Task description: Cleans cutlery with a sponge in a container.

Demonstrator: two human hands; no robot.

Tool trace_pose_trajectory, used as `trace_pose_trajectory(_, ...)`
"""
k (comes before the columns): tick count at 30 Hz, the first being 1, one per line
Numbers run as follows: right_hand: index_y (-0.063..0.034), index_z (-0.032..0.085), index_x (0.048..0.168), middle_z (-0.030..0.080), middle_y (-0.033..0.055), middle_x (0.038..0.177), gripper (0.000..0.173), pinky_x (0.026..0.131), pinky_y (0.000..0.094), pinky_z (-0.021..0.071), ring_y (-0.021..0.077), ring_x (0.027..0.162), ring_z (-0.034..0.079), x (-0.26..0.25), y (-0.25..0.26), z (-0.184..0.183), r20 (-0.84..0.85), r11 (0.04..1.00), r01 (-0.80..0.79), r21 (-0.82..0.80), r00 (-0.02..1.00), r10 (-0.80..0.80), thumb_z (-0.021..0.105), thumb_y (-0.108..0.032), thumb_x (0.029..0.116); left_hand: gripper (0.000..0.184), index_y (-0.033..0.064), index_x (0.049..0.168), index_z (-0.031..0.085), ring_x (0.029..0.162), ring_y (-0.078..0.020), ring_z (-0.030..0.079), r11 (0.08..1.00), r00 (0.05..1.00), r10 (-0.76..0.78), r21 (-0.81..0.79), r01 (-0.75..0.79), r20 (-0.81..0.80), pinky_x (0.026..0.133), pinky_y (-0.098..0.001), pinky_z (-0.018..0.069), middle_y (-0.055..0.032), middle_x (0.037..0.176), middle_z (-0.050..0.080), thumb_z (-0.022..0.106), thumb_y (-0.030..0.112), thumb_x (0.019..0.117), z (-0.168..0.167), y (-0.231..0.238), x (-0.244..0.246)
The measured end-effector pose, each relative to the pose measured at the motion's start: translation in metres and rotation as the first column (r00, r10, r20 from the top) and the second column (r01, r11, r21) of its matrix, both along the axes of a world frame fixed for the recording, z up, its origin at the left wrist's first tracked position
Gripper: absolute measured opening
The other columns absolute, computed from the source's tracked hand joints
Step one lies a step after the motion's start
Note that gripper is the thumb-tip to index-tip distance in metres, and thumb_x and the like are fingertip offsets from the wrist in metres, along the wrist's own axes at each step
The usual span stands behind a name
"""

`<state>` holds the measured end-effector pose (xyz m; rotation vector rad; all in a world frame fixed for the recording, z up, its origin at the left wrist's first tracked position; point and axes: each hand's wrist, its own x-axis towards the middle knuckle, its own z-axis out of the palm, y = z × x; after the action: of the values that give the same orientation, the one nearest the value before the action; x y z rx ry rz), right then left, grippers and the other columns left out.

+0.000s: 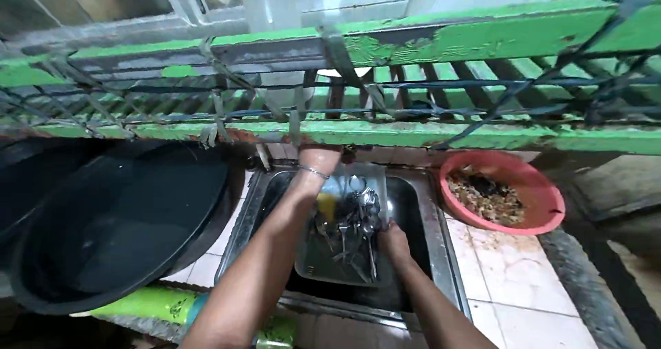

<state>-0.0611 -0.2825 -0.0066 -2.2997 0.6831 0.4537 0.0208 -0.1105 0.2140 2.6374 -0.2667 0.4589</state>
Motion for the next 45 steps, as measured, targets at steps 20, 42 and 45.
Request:
trace_pose_trajectory(20,-0.0081,0.045,0.150,0.064,0.0244,0.131,0.059,0.097,0.0646,0.0517,0.0431,0.119,0.064,-0.008,-0.004,0.006,0.002,0.985,0.057,0.165,0.998,-0.059,0.066,-0.025,0.0975,0.034,-0.0012,0.134,0.061,0.121,-0.0416,0.061,0.954,0.798,-0.066,0.197,0.227,-0.599,0.104,-0.0606,0.0439,-0.0267,0.128,0.064,0.045,0.018,0.1115,-0.009,-0.037,0.054)
trace_pose_trajectory(42,-0.0079,0.070,0.124,0.071,0.0183,0.112,0.028,0.090,0.0568,0.0561,0.0320,0.102,0.069,-0.031,-0.003,-0.005,0.109,0.949,0.173,0.264,0.972,-0.208,0.063,-0.017,0.0979,0.050,0.0082,0.149,0.051,0.126,-0.0338,0.062,0.965,0.608,-0.115,-0.233,-0.117,-0.785,0.108,-0.0551,0.0495,-0.0198,0.138,0.063,0.058,0.028,0.1043,-0.209,0.111,-0.054)
trace_pose_trajectory(45,-0.0060,0.070,0.120,0.071,0.0175,0.108,0.026,0.089,0.0548,0.0560,0.0305,0.099,0.069,-0.053,0.022,0.011,0.073,0.948,0.228,0.222,0.966,-0.250,0.062,-0.019,0.0985,0.045,0.0082,0.146,0.055,0.121,-0.0339,0.064,0.952,0.582,-0.126,-0.263,-0.155,-0.803,0.105,-0.0544,0.0512,-0.0205,0.132,0.065,0.059,0.018,0.1026,-0.201,0.131,-0.056)
